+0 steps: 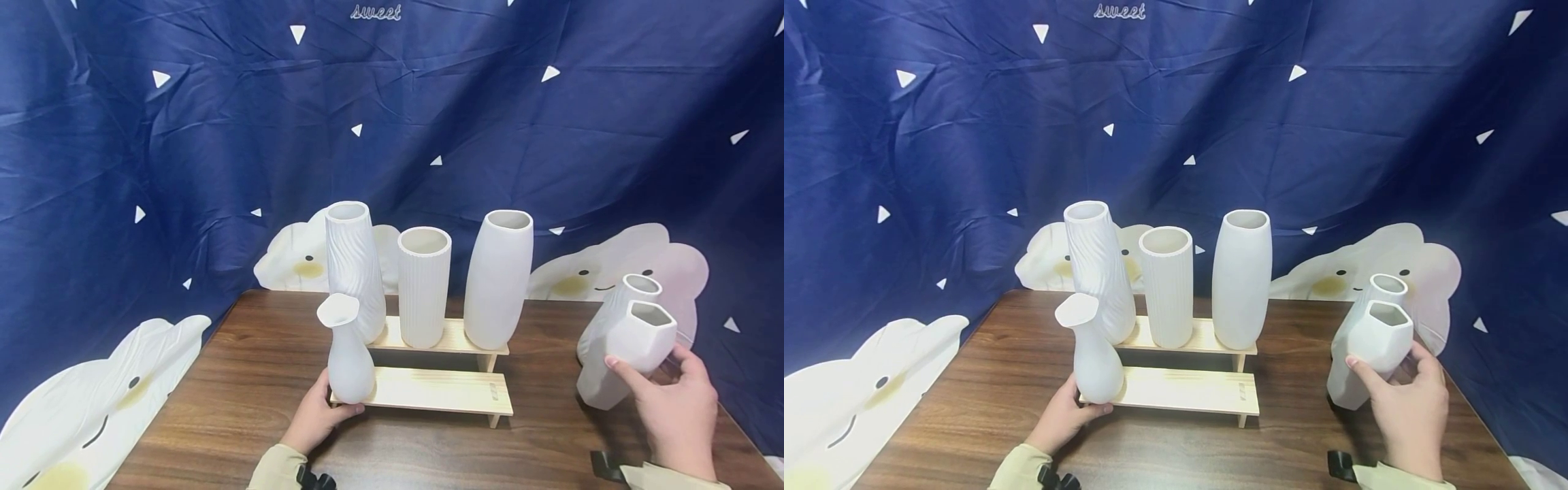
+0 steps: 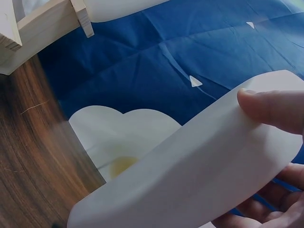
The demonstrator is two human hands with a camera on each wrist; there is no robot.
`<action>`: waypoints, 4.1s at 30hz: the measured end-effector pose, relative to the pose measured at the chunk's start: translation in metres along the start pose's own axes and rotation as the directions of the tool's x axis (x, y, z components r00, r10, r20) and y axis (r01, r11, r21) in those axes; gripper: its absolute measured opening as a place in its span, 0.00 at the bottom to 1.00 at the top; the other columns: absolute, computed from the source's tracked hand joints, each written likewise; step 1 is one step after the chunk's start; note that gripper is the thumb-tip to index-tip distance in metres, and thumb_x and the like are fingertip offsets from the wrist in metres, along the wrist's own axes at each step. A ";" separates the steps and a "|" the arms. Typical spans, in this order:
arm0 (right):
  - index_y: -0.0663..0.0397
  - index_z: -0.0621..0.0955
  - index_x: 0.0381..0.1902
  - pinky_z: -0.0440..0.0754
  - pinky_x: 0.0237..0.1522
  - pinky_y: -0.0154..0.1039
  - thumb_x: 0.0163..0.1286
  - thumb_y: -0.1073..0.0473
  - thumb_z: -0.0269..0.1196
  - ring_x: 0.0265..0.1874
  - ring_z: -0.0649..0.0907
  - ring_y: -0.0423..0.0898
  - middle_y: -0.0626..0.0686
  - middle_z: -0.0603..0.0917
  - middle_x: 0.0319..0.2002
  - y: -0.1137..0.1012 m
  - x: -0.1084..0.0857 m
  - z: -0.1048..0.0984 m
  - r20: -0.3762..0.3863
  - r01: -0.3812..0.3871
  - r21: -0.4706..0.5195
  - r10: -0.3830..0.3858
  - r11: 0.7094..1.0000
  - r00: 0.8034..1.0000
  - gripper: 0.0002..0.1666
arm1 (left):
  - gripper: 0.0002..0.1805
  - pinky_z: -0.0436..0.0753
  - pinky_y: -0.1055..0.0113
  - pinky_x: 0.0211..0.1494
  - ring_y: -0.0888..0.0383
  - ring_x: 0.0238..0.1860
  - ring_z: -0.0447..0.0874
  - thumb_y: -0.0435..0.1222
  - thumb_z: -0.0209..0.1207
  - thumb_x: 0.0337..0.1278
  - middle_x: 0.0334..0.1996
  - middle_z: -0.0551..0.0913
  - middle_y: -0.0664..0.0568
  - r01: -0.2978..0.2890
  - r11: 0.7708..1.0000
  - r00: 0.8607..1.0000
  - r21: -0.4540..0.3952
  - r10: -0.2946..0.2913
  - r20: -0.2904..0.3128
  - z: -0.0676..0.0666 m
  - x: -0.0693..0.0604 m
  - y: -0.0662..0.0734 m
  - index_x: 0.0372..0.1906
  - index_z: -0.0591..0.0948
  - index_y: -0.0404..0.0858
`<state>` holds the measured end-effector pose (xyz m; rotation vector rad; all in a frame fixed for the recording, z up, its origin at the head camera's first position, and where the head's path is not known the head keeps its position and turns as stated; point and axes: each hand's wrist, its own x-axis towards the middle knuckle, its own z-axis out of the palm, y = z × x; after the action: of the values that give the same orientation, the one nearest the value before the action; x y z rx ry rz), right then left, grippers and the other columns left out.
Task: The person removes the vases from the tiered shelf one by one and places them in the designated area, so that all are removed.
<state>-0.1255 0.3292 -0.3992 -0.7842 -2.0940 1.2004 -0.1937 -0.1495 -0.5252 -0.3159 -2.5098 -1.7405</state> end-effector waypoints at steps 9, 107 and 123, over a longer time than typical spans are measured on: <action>0.55 0.69 0.72 0.66 0.42 0.26 0.52 0.52 0.79 0.37 0.70 0.27 0.56 0.77 0.55 0.002 0.001 0.001 0.009 -0.013 0.002 0.013 1.000 1.000 0.52 | 0.47 0.64 0.45 0.72 0.49 0.66 0.73 0.41 0.80 0.38 0.59 0.80 0.52 0.022 1.000 1.000 -0.004 -0.022 -0.005 -0.001 -0.001 0.000 0.68 0.71 0.44; 0.53 0.72 0.71 0.65 0.47 0.22 0.59 0.58 0.74 0.43 0.70 0.23 0.51 0.76 0.61 0.034 0.022 0.002 -0.083 0.032 0.042 -0.029 0.999 0.996 0.43 | 0.47 0.64 0.45 0.72 0.49 0.67 0.72 0.41 0.80 0.37 0.59 0.80 0.52 0.010 1.000 1.000 0.004 -0.010 0.008 -0.001 0.001 0.000 0.68 0.71 0.42; 0.41 0.69 0.74 0.68 0.64 0.28 0.61 0.55 0.73 0.58 0.74 0.28 0.57 0.73 0.70 0.032 0.023 -0.003 -0.015 -0.069 0.080 0.071 0.994 0.997 0.45 | 0.47 0.64 0.46 0.72 0.50 0.66 0.72 0.41 0.80 0.37 0.58 0.81 0.53 0.018 1.000 1.000 -0.009 -0.018 0.009 0.000 0.000 0.001 0.68 0.71 0.43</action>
<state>-0.1322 0.3614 -0.4216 -0.8346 -2.0068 1.3007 -0.1934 -0.1494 -0.5240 -0.3034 -2.5193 -1.7617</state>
